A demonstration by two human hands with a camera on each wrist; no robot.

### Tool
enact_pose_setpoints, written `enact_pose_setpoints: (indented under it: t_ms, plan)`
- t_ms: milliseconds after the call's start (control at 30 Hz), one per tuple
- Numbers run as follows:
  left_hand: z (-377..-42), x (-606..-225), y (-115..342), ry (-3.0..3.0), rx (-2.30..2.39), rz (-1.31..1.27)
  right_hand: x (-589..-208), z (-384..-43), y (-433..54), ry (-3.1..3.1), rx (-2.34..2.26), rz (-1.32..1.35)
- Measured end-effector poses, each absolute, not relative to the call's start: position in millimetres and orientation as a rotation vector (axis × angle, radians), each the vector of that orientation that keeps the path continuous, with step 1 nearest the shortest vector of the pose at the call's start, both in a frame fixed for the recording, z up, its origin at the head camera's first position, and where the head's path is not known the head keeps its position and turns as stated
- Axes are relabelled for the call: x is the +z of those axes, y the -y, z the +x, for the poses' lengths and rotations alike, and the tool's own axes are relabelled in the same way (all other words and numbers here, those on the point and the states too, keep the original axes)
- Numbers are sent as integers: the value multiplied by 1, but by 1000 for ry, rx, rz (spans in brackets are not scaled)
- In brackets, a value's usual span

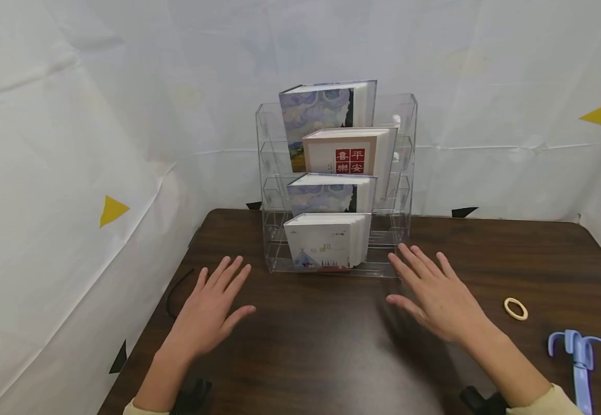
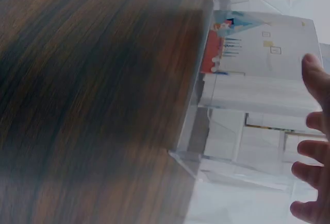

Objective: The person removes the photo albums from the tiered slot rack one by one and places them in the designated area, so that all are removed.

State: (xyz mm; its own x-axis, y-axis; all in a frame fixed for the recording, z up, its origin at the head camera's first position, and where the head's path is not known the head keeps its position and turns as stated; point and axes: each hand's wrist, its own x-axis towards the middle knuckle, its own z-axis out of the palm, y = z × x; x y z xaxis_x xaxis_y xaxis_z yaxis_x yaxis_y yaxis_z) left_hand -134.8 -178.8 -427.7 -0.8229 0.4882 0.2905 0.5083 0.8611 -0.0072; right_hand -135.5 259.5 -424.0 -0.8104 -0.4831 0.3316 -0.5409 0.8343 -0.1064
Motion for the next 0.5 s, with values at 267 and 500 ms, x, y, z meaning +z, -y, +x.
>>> enact_pose_setpoints:
  t_ms: [267,500]
  plan:
    - [-152,-426,169,2719,-399,-679,-428,-160,-235,2535,761,513]
    - [-206,-428,157,2606,-1067,-497,-444,-192,-203,2348,1069,297]
